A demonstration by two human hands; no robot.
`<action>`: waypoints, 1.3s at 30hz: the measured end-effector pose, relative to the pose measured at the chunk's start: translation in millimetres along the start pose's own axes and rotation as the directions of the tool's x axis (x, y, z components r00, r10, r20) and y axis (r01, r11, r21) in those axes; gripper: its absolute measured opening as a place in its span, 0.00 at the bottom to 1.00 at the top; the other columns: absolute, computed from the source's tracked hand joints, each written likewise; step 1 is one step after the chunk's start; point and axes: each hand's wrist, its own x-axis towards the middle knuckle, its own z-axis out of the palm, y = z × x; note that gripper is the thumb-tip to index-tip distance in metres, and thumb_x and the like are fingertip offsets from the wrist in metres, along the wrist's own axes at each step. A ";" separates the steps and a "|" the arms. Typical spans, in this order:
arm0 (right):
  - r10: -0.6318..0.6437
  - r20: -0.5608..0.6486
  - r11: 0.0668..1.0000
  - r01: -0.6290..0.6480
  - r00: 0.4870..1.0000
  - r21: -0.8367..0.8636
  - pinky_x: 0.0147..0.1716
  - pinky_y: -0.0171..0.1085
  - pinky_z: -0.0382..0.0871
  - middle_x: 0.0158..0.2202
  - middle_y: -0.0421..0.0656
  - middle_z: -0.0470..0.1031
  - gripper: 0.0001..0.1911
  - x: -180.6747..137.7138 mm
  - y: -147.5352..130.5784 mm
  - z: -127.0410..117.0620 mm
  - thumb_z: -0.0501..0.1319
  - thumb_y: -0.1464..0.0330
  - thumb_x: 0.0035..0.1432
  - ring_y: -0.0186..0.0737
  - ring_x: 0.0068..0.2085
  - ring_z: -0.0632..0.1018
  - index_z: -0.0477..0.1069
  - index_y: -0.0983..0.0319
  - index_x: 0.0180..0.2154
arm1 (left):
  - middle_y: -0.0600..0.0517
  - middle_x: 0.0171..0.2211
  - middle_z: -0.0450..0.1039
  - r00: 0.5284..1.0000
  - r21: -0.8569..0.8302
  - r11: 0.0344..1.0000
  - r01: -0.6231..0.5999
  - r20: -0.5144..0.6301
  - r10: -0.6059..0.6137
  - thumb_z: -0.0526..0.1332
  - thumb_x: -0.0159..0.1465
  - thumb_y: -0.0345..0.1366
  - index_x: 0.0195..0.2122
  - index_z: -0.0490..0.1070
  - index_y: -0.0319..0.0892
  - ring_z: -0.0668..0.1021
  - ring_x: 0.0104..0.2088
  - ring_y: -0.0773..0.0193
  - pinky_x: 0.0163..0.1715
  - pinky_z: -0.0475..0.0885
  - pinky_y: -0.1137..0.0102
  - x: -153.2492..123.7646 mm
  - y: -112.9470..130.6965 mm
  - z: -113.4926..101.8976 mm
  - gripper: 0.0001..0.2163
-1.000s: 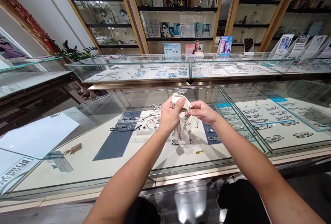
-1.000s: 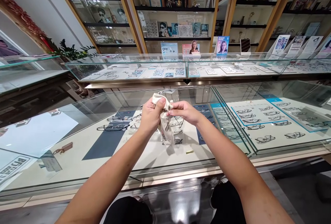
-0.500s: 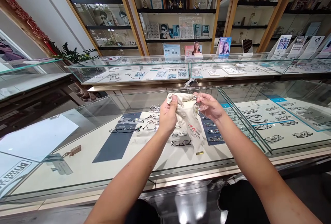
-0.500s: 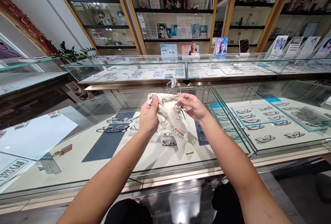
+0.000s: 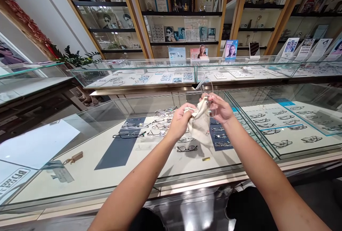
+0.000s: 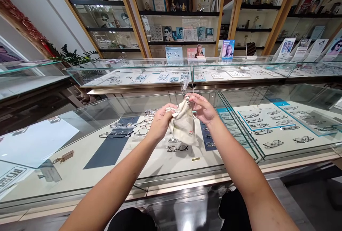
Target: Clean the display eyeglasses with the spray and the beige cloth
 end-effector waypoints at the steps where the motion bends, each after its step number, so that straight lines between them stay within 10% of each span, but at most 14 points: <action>1: -0.019 0.021 0.999 0.018 1.000 0.031 0.38 0.33 0.80 0.40 0.40 0.76 0.20 0.7 -0.7 -1.9 0.84 0.57 0.48 0.37 0.41 0.80 0.77 0.58 0.30 | 0.58 0.24 0.67 0.999 0.019 1.000 0.020 0.043 -0.020 0.67 0.62 0.44 0.35 0.76 0.43 0.64 0.24 0.68 0.26 0.57 0.72 -0.9 0.9 0.5 0.09; 7: -0.102 0.088 0.989 0.091 0.991 0.120 0.49 0.38 0.83 0.40 0.39 0.78 0.18 2.6 -5.0 -10.9 0.81 0.58 0.54 0.37 0.45 0.83 0.75 0.56 0.32 | 0.56 0.30 0.71 0.934 0.287 0.957 0.040 0.328 -0.138 0.64 0.65 0.42 0.40 0.77 0.42 0.68 0.29 0.65 0.31 0.62 0.70 -6.6 2.9 3.5 0.09; 13: -0.085 0.121 0.992 0.072 0.989 0.106 0.48 0.39 0.81 0.35 0.38 0.75 0.20 2.8 -7.7 -15.1 0.81 0.57 0.53 0.38 0.41 0.80 0.72 0.57 0.30 | 0.50 0.40 0.80 0.827 0.474 0.839 -0.266 0.559 -0.054 0.65 0.73 0.49 0.46 0.80 0.44 0.77 0.39 0.58 0.41 0.70 0.65 -11.2 -11.4 6.0 0.14; 18: -0.069 0.232 0.998 0.068 0.970 0.012 0.40 0.38 0.76 0.30 0.38 0.71 0.22 3.9 -8.1 -21.2 0.80 0.56 0.53 0.37 0.35 0.76 0.71 0.58 0.27 | 0.45 0.43 0.79 0.835 0.640 0.552 -0.534 0.297 0.462 0.61 0.77 0.46 0.43 0.79 0.44 0.79 0.47 0.53 0.50 0.72 0.59 -7.5 -15.9 0.5 0.13; 23: 0.021 0.409 0.988 0.044 0.912 -0.150 0.38 0.38 0.71 0.28 0.40 0.73 0.19 3.3 -7.0 -29.7 0.79 0.56 0.56 0.38 0.34 0.76 0.76 0.60 0.27 | 0.39 0.58 0.79 0.591 0.794 0.276 -0.542 0.126 0.797 0.69 0.72 0.50 0.63 0.72 0.44 0.79 0.58 0.46 0.61 0.71 0.51 -1.3 -17.3 -10.1 0.24; 27: 0.122 0.506 0.964 0.020 0.854 -0.266 0.40 0.37 0.70 0.30 0.42 0.77 0.14 2.8 -6.4 -32.4 0.78 0.60 0.59 0.38 0.35 0.77 0.81 0.62 0.29 | 0.35 0.64 0.78 0.500 0.795 0.150 -0.587 0.210 0.840 0.72 0.69 0.57 0.74 0.63 0.45 0.78 0.63 0.42 0.65 0.70 0.50 0.6 -21.2 -12.5 0.39; 39: 0.223 0.513 0.927 -0.017 0.829 -0.374 0.40 0.37 0.70 0.30 0.42 0.78 0.15 3.4 -9.6 -30.1 0.78 0.59 0.60 0.38 0.34 0.76 0.81 0.63 0.30 | 0.38 0.60 0.81 0.498 0.779 0.144 -0.611 0.237 0.834 0.73 0.70 0.54 0.73 0.64 0.47 0.84 0.59 0.47 0.57 0.76 0.57 -0.9 -22.8 -12.3 0.35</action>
